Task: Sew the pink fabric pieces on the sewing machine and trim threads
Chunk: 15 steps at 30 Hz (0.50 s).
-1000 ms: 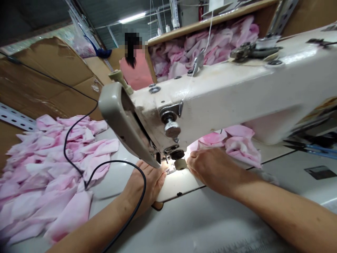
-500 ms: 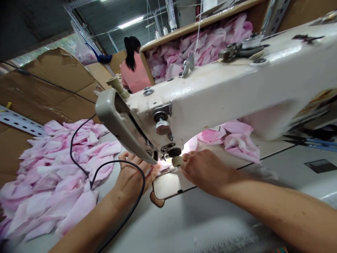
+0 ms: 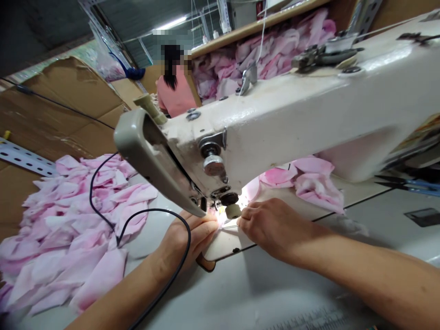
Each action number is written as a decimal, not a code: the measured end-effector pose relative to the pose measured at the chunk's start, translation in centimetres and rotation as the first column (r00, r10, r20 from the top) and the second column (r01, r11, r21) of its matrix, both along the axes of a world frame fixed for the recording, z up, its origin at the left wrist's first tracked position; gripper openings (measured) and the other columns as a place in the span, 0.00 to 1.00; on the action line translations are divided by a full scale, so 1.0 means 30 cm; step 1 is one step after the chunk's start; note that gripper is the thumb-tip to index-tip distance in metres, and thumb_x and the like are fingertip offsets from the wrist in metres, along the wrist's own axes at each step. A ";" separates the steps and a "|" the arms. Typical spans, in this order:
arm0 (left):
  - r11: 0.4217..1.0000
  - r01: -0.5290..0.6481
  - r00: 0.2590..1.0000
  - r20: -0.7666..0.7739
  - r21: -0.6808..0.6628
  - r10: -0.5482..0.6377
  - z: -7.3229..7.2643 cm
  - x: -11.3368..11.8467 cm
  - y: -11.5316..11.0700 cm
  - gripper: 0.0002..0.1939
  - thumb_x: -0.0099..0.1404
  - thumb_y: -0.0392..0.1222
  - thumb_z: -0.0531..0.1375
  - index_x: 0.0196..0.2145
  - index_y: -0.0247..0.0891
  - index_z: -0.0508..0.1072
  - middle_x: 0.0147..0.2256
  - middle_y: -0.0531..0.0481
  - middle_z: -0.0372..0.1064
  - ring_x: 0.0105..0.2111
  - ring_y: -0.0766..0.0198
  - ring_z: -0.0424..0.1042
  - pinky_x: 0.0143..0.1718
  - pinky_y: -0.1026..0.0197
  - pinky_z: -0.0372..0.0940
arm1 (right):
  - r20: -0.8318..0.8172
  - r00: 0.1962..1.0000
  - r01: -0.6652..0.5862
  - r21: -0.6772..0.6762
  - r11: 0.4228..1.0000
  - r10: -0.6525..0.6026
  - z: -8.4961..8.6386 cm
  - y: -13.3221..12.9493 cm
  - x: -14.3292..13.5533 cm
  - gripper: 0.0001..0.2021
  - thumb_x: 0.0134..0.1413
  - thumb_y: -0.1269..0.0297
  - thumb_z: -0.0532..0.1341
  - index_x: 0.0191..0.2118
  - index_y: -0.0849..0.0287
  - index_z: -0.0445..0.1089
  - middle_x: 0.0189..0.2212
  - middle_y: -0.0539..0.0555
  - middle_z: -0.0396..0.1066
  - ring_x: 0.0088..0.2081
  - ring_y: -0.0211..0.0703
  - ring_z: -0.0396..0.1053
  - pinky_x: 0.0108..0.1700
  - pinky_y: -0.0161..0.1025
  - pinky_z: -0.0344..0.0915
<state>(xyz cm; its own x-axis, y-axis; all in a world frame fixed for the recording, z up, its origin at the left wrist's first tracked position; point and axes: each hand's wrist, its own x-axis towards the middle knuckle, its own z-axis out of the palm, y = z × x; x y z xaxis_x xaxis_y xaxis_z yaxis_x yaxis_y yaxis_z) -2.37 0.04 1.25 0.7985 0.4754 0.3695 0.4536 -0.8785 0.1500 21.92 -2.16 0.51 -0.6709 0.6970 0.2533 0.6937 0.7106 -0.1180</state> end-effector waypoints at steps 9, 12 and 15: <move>0.997 -0.055 0.997 -0.052 -0.046 0.053 -0.030 -0.009 -0.026 0.08 0.66 0.35 0.58 0.43 0.39 0.71 0.36 0.49 0.71 0.36 0.61 0.70 0.38 0.61 0.67 | -0.121 0.992 -0.027 -0.026 0.999 0.024 -0.011 0.005 0.017 0.16 0.61 0.74 0.52 0.23 0.58 0.68 0.20 0.49 0.67 0.22 0.37 0.61 0.26 0.40 0.43; 0.994 -0.096 0.990 -0.108 -0.042 0.091 -0.031 0.002 -0.050 0.15 0.62 0.32 0.60 0.48 0.37 0.69 0.37 0.48 0.71 0.38 0.59 0.71 0.38 0.60 0.69 | -0.134 0.990 -0.045 -0.013 0.999 0.042 -0.010 0.006 0.027 0.20 0.63 0.75 0.51 0.20 0.58 0.67 0.19 0.50 0.68 0.22 0.37 0.63 0.26 0.40 0.46; 0.993 -0.114 0.980 -0.168 -0.026 0.108 -0.036 0.009 -0.063 0.23 0.57 0.34 0.63 0.51 0.35 0.67 0.37 0.46 0.71 0.39 0.55 0.71 0.38 0.58 0.70 | -0.101 0.995 -0.019 -0.050 0.999 0.014 -0.012 0.006 0.038 0.20 0.63 0.74 0.52 0.21 0.57 0.69 0.21 0.50 0.71 0.23 0.37 0.65 0.28 0.40 0.51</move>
<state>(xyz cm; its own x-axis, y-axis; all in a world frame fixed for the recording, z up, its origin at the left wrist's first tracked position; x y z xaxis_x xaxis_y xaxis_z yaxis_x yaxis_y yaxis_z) -2.10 -1.86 0.17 0.7890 0.5747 0.2173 0.5690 -0.8169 0.0947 23.06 -1.97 0.14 -0.6557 0.6993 0.2846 0.6645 0.7135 -0.2222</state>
